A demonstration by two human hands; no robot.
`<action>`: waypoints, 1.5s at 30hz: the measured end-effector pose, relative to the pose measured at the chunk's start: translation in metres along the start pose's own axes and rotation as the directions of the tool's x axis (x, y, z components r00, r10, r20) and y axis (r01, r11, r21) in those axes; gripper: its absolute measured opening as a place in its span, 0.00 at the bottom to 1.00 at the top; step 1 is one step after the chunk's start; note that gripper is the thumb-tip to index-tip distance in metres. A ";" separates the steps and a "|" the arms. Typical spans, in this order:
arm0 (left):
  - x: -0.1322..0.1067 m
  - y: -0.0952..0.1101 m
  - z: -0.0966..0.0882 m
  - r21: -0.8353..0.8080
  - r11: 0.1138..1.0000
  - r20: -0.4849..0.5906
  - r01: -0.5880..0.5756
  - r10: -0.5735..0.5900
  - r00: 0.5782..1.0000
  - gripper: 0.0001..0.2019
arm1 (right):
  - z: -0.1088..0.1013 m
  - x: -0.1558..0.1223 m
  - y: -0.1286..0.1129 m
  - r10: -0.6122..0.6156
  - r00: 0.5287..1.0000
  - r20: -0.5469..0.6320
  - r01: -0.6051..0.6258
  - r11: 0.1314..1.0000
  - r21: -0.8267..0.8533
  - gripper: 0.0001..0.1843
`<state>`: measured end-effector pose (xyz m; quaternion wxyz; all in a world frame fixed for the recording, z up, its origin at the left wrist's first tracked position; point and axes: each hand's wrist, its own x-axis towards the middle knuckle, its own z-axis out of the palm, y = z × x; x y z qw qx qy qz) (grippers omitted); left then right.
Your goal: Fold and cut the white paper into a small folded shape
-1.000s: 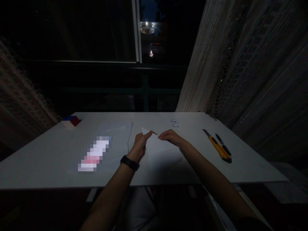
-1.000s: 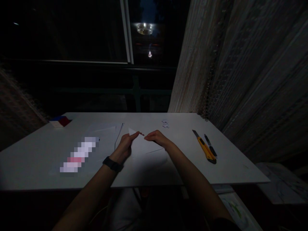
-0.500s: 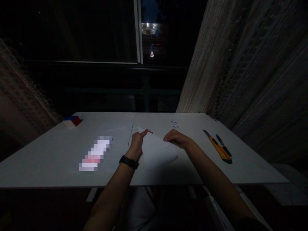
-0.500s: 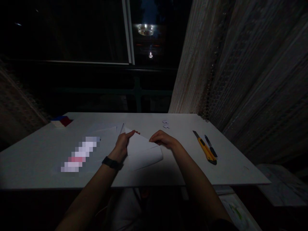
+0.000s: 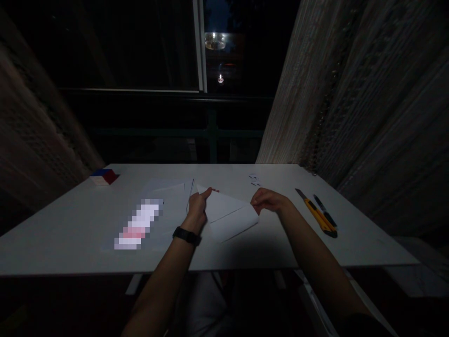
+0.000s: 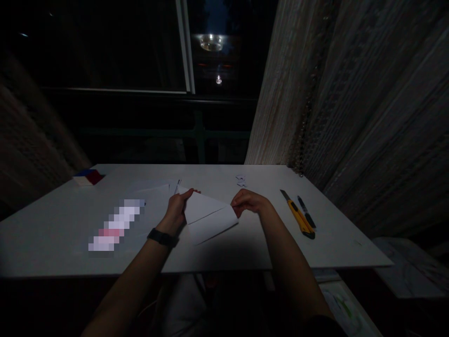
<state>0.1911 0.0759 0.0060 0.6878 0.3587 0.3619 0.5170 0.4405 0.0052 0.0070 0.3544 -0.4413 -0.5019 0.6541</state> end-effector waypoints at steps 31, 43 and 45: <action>-0.016 -0.008 0.009 0.437 0.891 0.353 -0.121 -0.046 0.935 0.08 | 0.031 0.010 -0.013 -0.055 0.998 -0.031 0.011 0.629 -0.777 0.23; -0.013 -0.005 -0.001 0.697 0.671 0.495 -0.253 -0.195 0.847 0.08 | 0.027 0.006 -0.015 -0.032 0.997 -0.066 -0.035 0.584 -0.811 0.22; -0.015 -0.002 -0.001 0.707 0.650 0.544 -0.278 -0.250 0.801 0.10 | 0.027 0.005 -0.016 0.010 1.000 -0.010 -0.014 0.596 -0.803 0.21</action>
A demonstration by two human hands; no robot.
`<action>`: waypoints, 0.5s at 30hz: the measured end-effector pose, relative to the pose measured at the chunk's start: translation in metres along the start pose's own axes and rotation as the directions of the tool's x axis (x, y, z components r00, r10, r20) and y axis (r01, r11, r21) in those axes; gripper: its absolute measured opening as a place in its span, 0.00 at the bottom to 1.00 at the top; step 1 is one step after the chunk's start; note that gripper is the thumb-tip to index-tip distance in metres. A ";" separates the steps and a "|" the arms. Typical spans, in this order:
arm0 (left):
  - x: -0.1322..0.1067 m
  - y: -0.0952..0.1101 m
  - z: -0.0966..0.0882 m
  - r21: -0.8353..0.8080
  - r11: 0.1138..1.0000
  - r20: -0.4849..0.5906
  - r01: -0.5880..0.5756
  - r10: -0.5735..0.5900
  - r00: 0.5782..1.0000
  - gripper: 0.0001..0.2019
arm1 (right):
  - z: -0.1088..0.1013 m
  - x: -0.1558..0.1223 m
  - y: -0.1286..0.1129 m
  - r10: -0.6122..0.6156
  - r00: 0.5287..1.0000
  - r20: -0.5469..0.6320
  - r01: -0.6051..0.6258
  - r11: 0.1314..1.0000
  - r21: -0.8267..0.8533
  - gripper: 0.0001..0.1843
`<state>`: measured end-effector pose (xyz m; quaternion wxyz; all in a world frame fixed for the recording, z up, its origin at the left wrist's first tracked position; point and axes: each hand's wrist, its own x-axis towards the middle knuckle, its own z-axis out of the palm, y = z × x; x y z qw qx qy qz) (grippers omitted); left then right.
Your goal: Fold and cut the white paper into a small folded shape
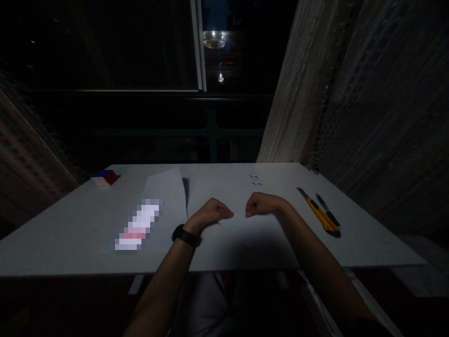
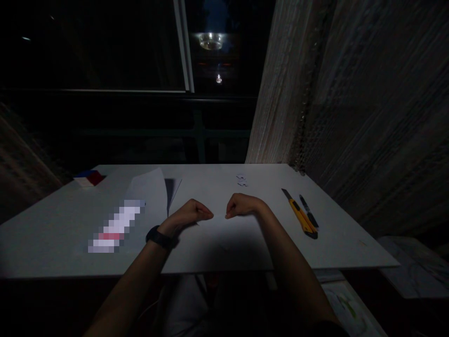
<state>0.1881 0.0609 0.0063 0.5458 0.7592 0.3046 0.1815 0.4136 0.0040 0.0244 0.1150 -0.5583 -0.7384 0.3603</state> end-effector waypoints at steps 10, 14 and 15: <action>-0.011 0.017 0.002 0.000 0.999 0.304 0.035 -0.034 0.952 0.12 | 0.017 0.004 -0.022 -0.118 0.984 0.133 0.104 0.989 0.108 0.19; -0.010 0.012 0.002 0.010 0.999 0.297 0.030 -0.032 0.954 0.10 | 0.019 0.008 -0.021 -0.127 0.985 0.119 0.109 0.983 0.147 0.18; -0.010 0.012 0.001 0.015 1.000 0.300 0.023 -0.026 0.954 0.10 | 0.018 0.008 -0.019 -0.125 0.985 0.119 0.106 0.982 0.153 0.18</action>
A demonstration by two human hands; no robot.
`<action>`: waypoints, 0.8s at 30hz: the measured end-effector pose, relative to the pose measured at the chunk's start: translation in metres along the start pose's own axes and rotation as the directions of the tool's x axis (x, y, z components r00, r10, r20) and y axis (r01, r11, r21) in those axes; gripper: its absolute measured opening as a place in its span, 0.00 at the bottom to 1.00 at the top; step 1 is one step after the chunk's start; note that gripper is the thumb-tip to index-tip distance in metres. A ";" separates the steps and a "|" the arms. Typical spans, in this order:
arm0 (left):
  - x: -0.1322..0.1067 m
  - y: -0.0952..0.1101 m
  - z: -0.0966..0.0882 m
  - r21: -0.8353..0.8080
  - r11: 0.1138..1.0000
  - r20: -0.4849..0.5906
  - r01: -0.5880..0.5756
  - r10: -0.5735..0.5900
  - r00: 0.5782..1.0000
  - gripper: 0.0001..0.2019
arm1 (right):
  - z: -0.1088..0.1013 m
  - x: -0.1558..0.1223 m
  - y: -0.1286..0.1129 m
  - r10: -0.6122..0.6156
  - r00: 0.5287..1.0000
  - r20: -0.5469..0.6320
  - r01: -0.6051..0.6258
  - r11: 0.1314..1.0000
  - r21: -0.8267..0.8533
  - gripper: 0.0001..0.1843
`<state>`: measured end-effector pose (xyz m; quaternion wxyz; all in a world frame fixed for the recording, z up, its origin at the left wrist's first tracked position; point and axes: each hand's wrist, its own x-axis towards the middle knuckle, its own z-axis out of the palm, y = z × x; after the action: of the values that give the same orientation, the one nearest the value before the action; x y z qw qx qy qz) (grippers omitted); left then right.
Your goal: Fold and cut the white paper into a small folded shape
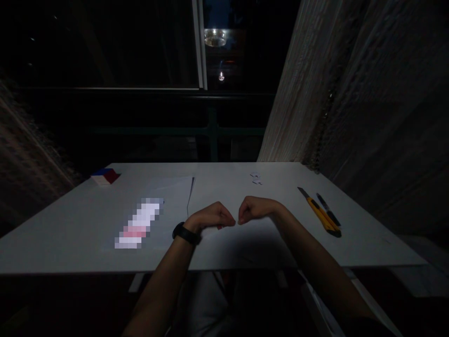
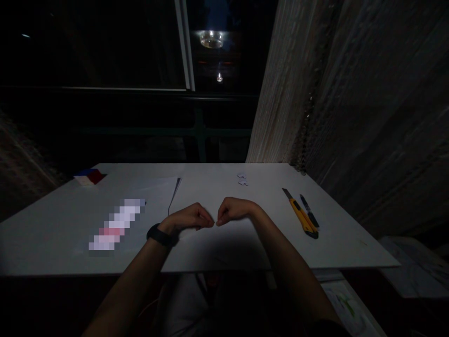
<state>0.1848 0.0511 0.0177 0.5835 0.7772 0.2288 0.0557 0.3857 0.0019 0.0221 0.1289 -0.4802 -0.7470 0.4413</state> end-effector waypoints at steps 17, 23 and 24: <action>-0.003 -0.004 -0.005 -0.150 0.986 -0.002 0.071 -0.072 0.997 0.08 | -0.033 -0.030 0.028 0.174 0.982 -0.078 -0.177 0.984 -0.027 0.19; -0.008 -0.004 -0.014 -0.165 0.983 0.037 0.086 -0.081 0.996 0.09 | -0.039 -0.039 0.029 0.208 0.972 -0.105 -0.208 0.978 0.013 0.18; -0.009 -0.003 -0.015 -0.162 0.983 0.045 0.082 -0.076 0.996 0.10 | -0.040 -0.041 0.029 0.214 0.971 -0.107 -0.213 0.977 0.020 0.18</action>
<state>0.1702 0.0614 0.0213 0.6514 0.7179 0.2428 0.0362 0.4485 -0.0060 0.0323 0.1231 -0.5803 -0.6812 0.4291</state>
